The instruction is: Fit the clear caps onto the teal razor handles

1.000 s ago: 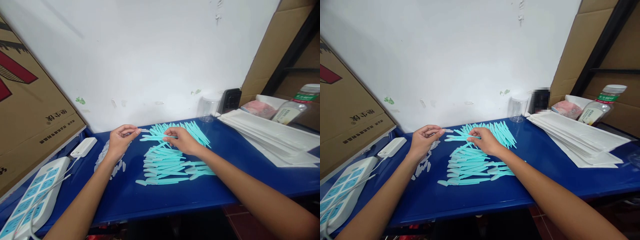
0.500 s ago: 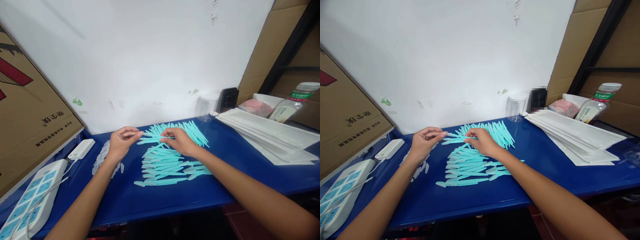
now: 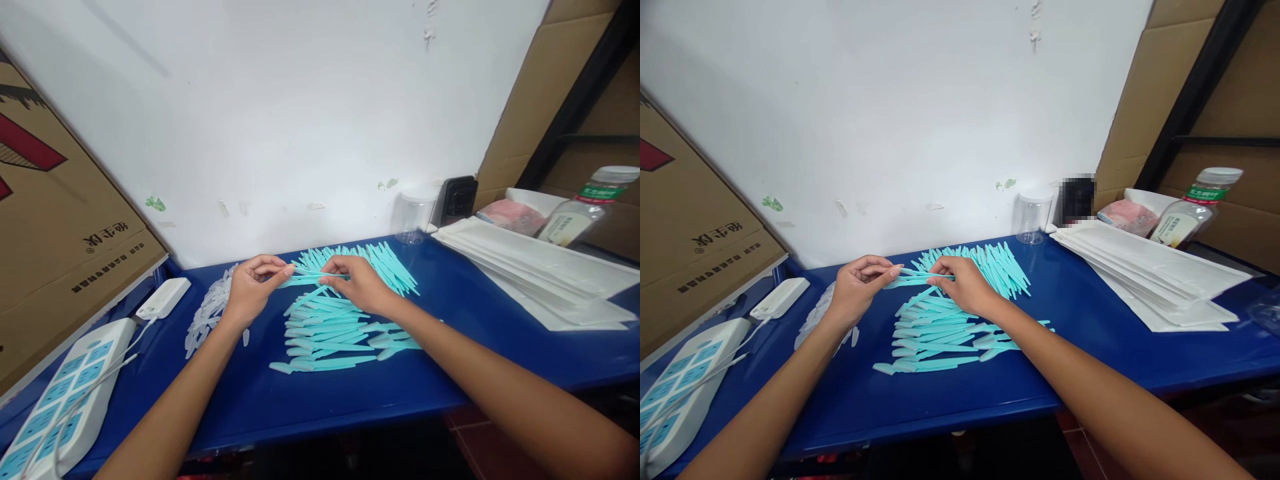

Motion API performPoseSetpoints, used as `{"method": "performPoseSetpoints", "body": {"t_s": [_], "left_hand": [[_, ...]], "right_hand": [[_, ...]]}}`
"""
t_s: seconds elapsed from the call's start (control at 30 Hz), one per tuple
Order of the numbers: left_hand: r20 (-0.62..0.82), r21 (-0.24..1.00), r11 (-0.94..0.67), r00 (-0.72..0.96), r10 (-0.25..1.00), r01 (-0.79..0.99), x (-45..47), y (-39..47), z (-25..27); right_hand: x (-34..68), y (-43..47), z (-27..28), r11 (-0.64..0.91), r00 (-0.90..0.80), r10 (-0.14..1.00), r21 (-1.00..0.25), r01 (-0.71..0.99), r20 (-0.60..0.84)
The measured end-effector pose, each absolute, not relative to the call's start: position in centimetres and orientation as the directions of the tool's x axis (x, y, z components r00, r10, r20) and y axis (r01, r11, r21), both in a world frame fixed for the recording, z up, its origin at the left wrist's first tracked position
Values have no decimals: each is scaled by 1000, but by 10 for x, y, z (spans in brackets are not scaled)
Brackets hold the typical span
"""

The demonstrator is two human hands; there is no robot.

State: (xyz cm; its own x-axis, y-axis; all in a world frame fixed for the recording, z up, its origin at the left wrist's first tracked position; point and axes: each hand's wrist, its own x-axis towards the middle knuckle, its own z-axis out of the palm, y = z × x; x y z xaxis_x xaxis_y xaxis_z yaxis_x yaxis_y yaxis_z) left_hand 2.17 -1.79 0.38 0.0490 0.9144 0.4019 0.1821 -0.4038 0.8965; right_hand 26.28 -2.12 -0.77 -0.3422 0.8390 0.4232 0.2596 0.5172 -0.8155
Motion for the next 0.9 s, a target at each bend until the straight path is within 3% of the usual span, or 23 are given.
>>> {"method": "performPoseSetpoints", "body": {"t_s": [0.13, 0.3, 0.43, 0.57, 0.73, 0.9], "left_hand": [[455, 874, -448, 4, 890, 186, 22, -16, 3], [431, 901, -427, -34, 902, 76, 24, -13, -7], [424, 905, -423, -13, 906, 42, 34, -16, -14], [422, 906, -423, -46, 906, -22, 40, -20, -15], [415, 910, -415, -10, 910, 14, 43, -26, -13], [332, 943, -329, 49, 942, -54, 46, -29, -15]], "right_hand": [[263, -20, -5, 452, -287, 878, -861, 233, 383], [263, -17, -1, 340, -172, 929, -939, 45, 328], [258, -21, -2, 233, -185, 953, -971, -57, 239], [253, -31, -3, 221, -327, 925, -974, 46, 195], [247, -41, -1, 379, -495, 837, -900, 217, 233], [246, -41, 0, 397, -473, 843, -889, 227, 255]]}}
